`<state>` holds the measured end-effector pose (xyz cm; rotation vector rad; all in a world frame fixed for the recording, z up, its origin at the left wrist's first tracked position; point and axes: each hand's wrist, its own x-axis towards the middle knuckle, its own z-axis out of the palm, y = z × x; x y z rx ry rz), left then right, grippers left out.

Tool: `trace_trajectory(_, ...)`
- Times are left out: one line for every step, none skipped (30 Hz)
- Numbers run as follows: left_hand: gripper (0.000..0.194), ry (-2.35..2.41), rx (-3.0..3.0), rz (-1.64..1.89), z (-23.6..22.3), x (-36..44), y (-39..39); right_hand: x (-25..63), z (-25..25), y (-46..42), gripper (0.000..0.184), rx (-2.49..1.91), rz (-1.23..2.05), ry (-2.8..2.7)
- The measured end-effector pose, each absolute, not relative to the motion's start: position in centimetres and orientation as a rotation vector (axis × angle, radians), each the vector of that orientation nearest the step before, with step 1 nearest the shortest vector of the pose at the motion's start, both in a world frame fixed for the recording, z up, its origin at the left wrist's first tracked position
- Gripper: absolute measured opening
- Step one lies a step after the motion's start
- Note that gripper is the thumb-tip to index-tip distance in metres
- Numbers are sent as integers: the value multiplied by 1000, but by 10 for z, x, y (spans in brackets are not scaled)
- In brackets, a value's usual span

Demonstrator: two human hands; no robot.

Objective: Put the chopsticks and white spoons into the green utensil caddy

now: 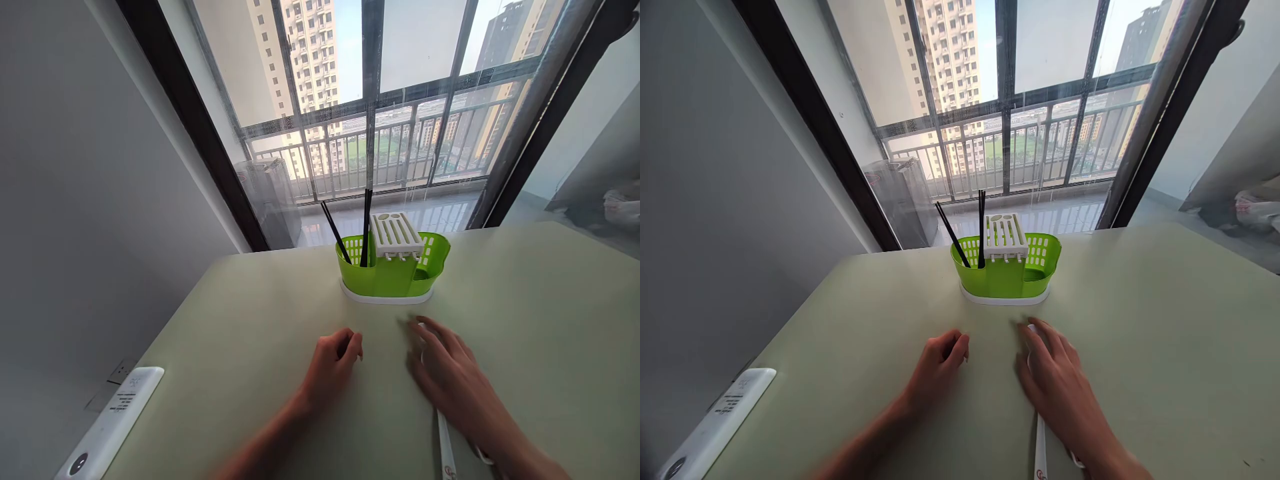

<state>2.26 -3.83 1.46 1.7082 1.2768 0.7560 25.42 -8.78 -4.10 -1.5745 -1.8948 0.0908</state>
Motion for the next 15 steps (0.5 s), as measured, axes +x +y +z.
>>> trace_trajectory(42,1280,1711,755,15,23,-38,255,-41,-88,46,-1587,110,-1883)
trace_trajectory(42,1283,1713,753,15,23,-38,255,-41,-87,46,-1596,127,-1873)
trace_trajectory(41,1286,1714,748,16,23,-38,255,-41,-87,46,-1599,144,-1865)
trace_trajectory(41,1287,1713,743,16,23,-38,255,-40,-87,46,-1599,158,-1857)
trace_trajectory(40,1287,1712,738,16,23,-38,255,-39,-87,45,-1598,173,-1845)
trace_trajectory(40,1286,1712,736,16,23,-38,255,-38,-87,45,-1597,192,-1832)
trace_trajectory(40,1286,1711,735,16,23,-38,255,-36,-88,45,-1596,215,-1817)
trace_trajectory(40,1285,1710,735,16,23,-38,255,-35,-88,44,-1597,240,-1801)
trace_trajectory(41,1285,1710,736,16,23,-38,255,-34,-88,43,-1601,265,-1784)
trace_trajectory(41,1287,1710,736,16,23,-38,255,-33,-89,42,-1607,288,-1768)
trace_trajectory(41,1288,1709,735,15,22,-38,255,-32,-89,42,-1609,309,-1756)
trace_trajectory(42,1286,1709,733,15,22,-38,255,-32,-89,42,-1610,326,-1747)
trace_trajectory(42,1283,1710,732,15,22,-38,255,-32,-89,43,-1610,339,-1739)
trace_trajectory(42,1280,1711,732,15,22,-38,256,-32,-89,43,-1609,350,-1732)
trace_trajectory(42,1276,1712,731,15,22,-38,256,-33,-89,44,-1606,359,-1727)
